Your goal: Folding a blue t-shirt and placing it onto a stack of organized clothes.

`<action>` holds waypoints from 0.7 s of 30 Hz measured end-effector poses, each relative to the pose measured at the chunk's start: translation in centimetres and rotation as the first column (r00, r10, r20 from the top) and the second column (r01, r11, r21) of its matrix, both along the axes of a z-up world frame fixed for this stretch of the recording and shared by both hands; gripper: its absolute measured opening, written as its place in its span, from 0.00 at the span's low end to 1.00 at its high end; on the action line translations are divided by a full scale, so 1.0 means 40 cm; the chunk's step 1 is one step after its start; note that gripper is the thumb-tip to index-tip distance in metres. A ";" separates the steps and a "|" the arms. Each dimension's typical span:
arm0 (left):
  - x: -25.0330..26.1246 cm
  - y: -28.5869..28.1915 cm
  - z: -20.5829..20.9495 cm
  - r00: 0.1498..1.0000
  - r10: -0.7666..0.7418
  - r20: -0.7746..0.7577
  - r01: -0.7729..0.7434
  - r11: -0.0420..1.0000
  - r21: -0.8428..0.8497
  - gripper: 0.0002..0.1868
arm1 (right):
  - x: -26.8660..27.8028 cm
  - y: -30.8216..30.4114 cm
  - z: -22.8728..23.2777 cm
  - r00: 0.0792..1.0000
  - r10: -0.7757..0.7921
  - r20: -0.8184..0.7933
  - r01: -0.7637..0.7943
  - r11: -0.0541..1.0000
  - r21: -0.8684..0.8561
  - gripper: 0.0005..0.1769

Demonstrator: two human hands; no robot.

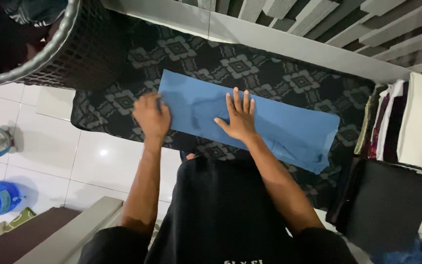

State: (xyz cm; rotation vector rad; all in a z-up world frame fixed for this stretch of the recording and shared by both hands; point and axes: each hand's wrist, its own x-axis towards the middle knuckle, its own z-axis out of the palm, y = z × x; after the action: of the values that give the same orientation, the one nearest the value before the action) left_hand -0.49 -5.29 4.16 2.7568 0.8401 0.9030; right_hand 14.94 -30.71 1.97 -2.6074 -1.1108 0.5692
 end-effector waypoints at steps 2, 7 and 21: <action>0.045 -0.058 -0.007 0.991 -0.131 -0.025 0.131 0.991 0.002 0.10 | 0.002 -0.006 -0.017 1.000 0.006 -0.004 -0.006 1.000 0.008 0.58; 0.108 -0.142 0.033 0.796 -0.475 -0.375 0.399 0.878 -0.266 0.24 | 0.003 -0.008 -0.015 1.000 0.009 0.011 -0.009 1.000 0.003 0.61; 0.213 -0.137 -0.015 0.521 -0.485 -0.702 0.253 0.873 -0.416 0.70 | -0.004 -0.153 -0.040 0.875 -0.256 0.411 0.093 0.922 0.377 0.36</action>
State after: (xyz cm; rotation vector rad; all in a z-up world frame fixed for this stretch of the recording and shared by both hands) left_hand 8.03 -10.79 3.56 2.8383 0.3237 -0.5668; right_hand 14.80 -36.82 0.37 -2.5379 -0.9603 -0.2806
